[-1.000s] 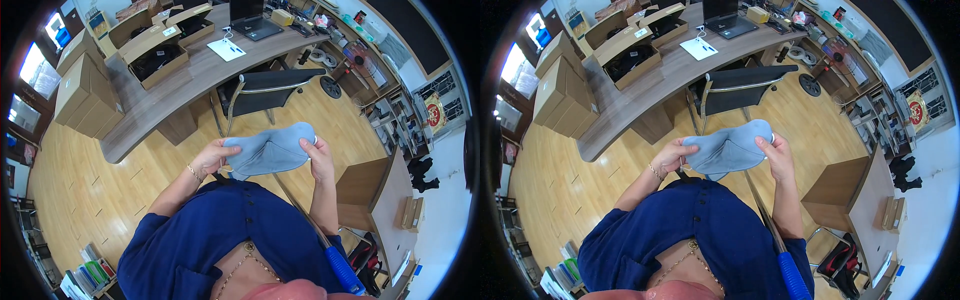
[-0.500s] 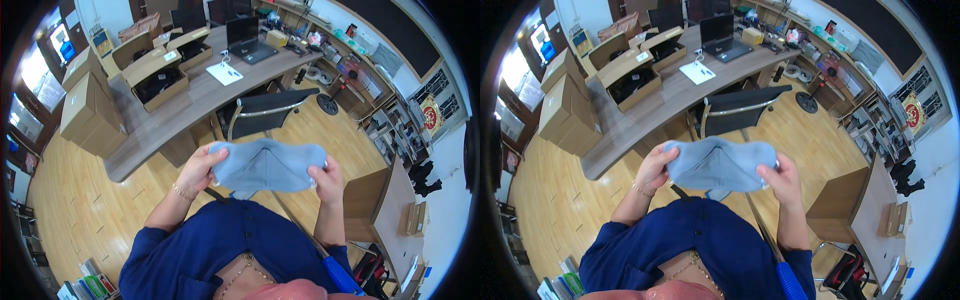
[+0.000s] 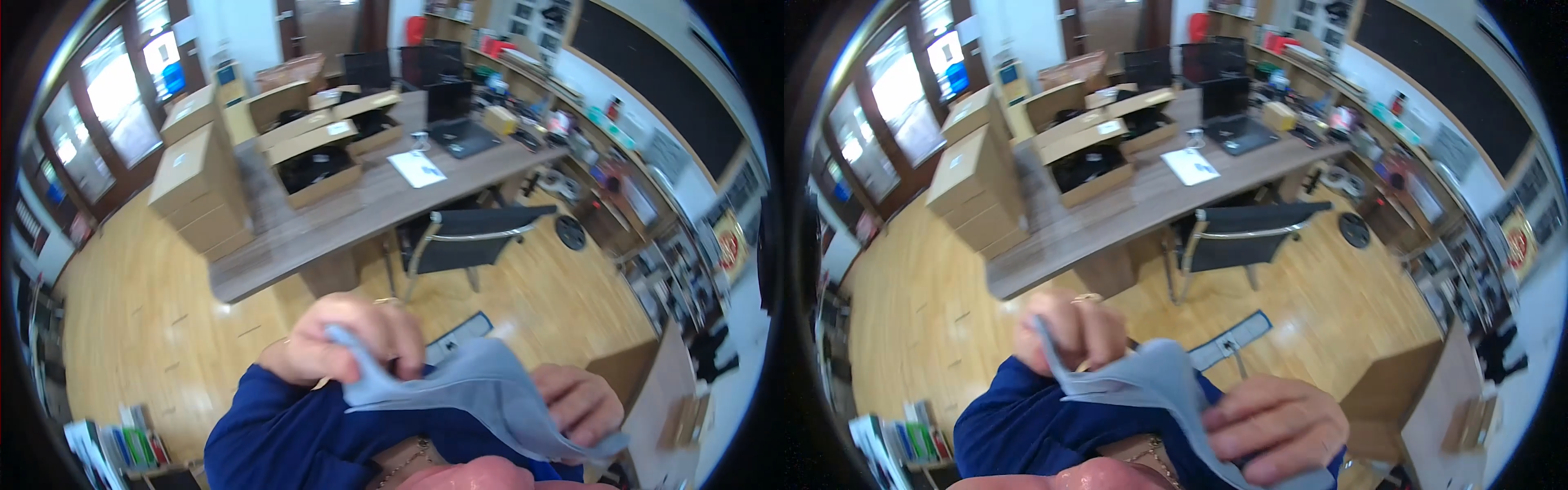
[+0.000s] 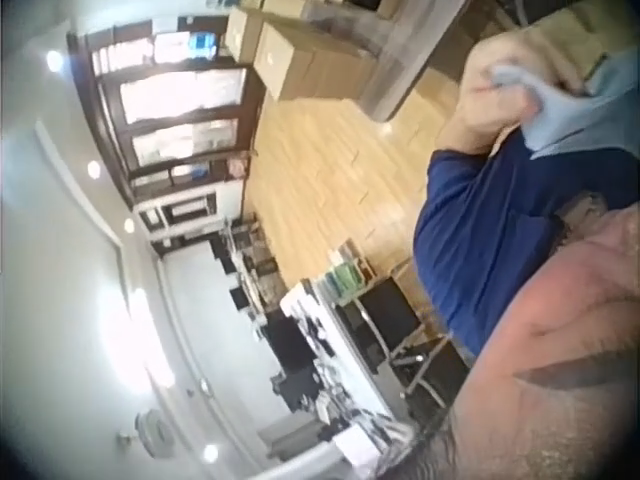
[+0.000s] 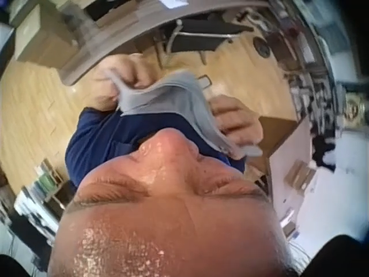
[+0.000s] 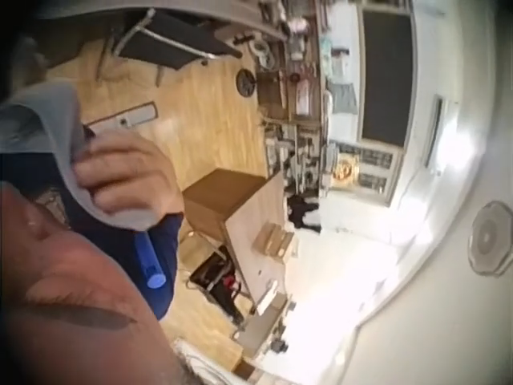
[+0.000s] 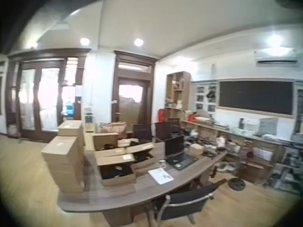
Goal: Mopping the wooden floor of an office using a flat mop and a cleaning cloth.
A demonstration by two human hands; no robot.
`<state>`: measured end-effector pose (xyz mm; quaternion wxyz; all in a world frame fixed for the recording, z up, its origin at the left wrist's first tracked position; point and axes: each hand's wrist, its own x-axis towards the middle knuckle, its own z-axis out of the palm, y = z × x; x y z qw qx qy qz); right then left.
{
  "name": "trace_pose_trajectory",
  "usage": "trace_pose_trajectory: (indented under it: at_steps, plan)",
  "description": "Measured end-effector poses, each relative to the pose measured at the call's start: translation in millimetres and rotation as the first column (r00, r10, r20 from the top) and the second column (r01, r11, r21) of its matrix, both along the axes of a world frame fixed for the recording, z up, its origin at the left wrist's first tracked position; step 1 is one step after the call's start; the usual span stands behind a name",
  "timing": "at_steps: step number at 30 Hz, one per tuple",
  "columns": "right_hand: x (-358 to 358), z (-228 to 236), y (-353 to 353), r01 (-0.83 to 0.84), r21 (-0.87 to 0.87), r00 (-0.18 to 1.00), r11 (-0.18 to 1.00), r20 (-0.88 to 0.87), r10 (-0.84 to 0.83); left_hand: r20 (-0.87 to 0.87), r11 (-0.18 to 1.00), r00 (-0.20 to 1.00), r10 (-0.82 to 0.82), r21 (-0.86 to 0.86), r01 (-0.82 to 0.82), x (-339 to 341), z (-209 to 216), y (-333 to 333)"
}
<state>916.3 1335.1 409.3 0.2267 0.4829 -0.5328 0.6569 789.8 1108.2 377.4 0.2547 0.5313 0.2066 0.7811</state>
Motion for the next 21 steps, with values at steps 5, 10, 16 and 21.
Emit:
trace_pose_trajectory:
  at_steps: [5, 10, 16, 21]
  plan:
    - [33.3, -14.5, -0.1, 0.325, -0.159, 0.945, 0.932, 0.095, -0.313, 0.033, 0.969, 0.999, 0.035, -0.247, -0.026, 10.5, 20.8, 11.7]
    - [22.5, 37.9, -30.7, 0.439, -0.163, 0.87, 0.884, 0.323, -0.373, 0.019, 0.981, 1.0, -0.009, -0.196, 0.012, 6.4, 10.5, 7.8]
    - [11.1, 101.6, 15.6, -0.19, 0.397, 0.911, 0.898, 0.412, 0.011, -0.054, 0.994, 0.996, -0.069, -0.092, 0.064, 11.8, 0.7, 12.3]
    - [25.4, 85.8, 20.6, -0.179, 0.193, 0.945, 0.965, 0.306, 0.114, -0.113, 0.977, 0.979, -0.169, -0.152, 0.151, 14.1, 13.2, 21.0]
